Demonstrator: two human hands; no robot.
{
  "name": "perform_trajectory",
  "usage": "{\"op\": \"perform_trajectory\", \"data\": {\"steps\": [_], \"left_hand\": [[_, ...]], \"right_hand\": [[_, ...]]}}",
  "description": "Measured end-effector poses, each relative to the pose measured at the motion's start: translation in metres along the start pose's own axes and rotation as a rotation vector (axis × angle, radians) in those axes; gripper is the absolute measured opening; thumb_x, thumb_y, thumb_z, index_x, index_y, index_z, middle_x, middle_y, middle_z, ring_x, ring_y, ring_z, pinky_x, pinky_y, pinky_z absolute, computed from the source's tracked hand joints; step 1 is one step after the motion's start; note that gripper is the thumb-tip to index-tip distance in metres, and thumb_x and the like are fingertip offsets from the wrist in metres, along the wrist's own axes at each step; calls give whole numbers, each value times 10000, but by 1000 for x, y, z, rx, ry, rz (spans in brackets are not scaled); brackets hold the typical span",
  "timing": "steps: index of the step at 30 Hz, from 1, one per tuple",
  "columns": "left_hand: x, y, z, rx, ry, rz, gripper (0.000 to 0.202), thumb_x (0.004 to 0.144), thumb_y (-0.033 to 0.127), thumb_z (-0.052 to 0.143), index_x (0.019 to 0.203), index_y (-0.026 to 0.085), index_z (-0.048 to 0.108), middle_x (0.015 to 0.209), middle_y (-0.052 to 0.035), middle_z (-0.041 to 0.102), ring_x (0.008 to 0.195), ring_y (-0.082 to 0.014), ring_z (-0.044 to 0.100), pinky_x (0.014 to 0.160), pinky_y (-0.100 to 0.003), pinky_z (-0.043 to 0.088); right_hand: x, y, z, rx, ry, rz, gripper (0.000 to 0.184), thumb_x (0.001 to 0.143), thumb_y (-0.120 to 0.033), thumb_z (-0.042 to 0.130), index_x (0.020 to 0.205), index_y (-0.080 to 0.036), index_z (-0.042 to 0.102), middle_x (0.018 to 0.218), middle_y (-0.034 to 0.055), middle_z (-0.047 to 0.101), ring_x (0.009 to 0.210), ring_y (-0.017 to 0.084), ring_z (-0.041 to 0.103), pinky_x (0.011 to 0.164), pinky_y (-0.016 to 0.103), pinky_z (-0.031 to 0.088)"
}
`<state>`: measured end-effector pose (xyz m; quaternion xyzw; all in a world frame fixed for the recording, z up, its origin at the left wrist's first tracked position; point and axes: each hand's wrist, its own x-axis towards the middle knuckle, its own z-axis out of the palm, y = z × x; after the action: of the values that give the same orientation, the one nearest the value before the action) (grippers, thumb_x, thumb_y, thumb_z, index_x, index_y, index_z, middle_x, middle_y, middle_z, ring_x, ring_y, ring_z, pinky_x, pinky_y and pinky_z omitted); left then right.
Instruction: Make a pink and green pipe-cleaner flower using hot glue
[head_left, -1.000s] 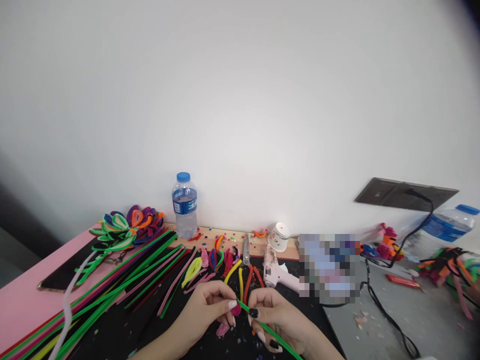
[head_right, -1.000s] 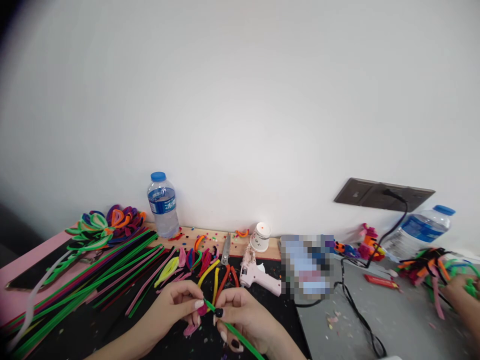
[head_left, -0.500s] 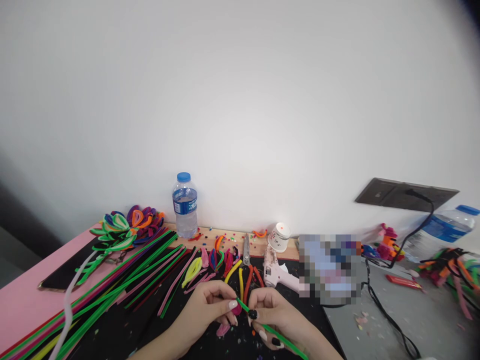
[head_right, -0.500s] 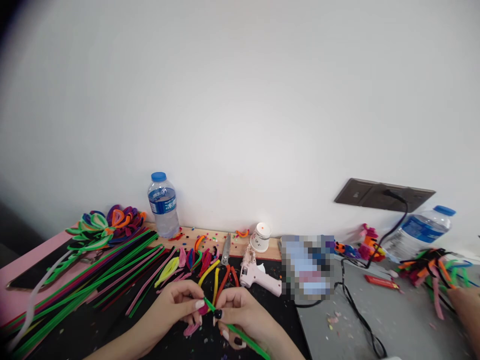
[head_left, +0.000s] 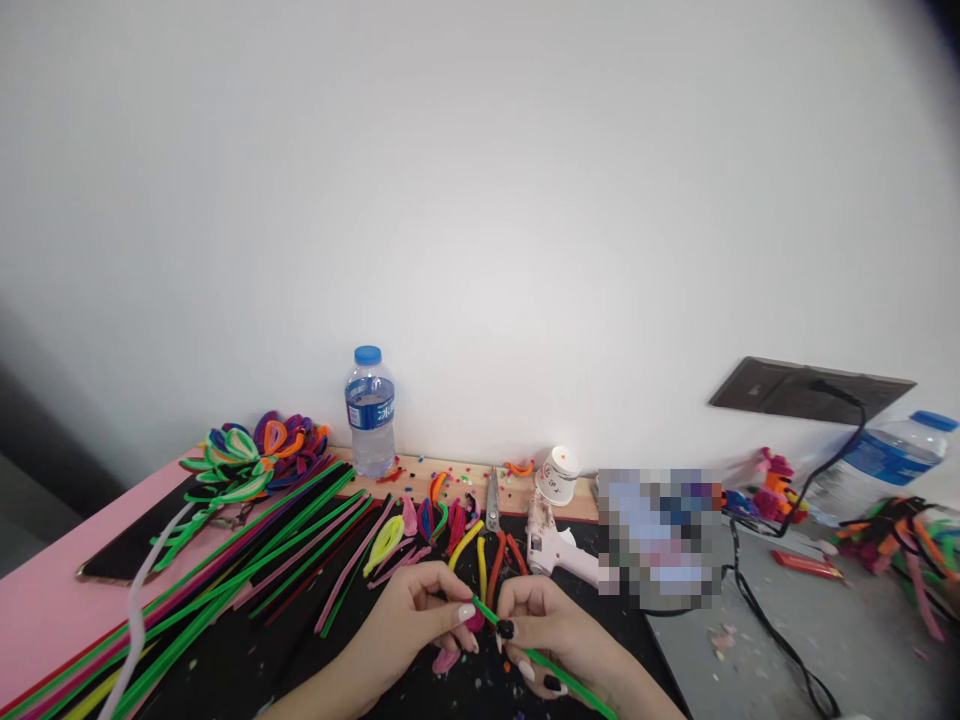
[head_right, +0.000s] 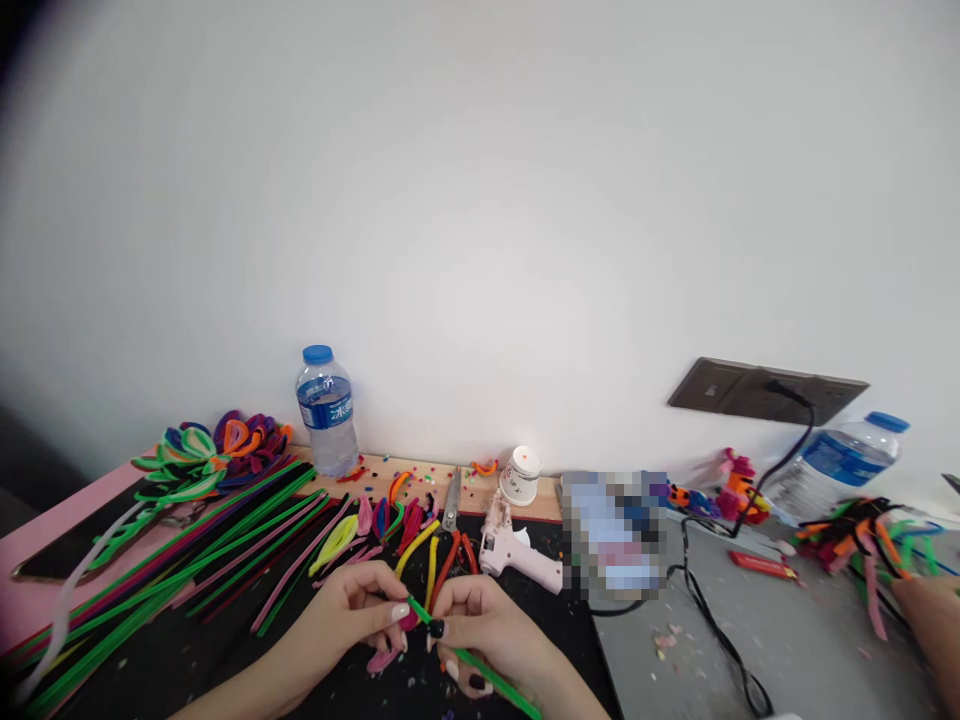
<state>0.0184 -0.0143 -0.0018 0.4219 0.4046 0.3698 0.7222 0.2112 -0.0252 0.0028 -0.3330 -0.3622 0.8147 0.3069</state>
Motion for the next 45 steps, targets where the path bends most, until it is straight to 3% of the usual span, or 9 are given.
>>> {"op": "perform_trajectory", "data": {"steps": [6, 15, 27, 34, 45], "left_hand": [[-3, 4, 1, 2, 20, 1, 277, 582, 313, 800, 640, 141, 591, 470, -38, 704, 417, -147, 617, 425, -221, 414], [-7, 7, 4, -80, 68, -20, 301, 569, 310, 818, 627, 143, 575, 457, -3, 673, 408, -110, 586, 432, -195, 392], [-10, 12, 6, -165, 71, -47, 266, 571, 268, 828, 632, 142, 601, 502, 11, 664, 479, -115, 604, 491, -206, 430], [-11, 11, 7, -164, 70, -38, 252, 599, 243, 814, 630, 144, 584, 501, -1, 676, 471, -109, 595, 495, -208, 431], [-8, 7, 6, -132, -15, -32, 268, 623, 300, 788, 633, 145, 570, 469, -22, 678, 376, -94, 524, 392, -200, 386]], "right_hand": [[-3, 0, 3, 12, 16, 3, 337, 609, -309, 826, 656, -124, 549, 410, -16, 615, 220, 24, 399, 268, 95, 185], [-8, 0, 9, 81, 56, -31, 296, 600, -231, 841, 672, -116, 578, 555, 5, 638, 415, 72, 554, 319, 110, 363], [-6, 4, 8, 3, 55, -13, 278, 635, -250, 821, 711, -111, 593, 486, -15, 632, 306, 41, 485, 270, 102, 308], [-5, 5, 9, -4, 75, -19, 303, 606, -254, 838, 703, -102, 595, 484, -11, 631, 310, 48, 502, 266, 109, 372], [0, 13, 15, -202, 87, 30, 325, 616, -334, 795, 687, -115, 566, 493, -9, 646, 312, 57, 537, 305, 114, 393]]}}
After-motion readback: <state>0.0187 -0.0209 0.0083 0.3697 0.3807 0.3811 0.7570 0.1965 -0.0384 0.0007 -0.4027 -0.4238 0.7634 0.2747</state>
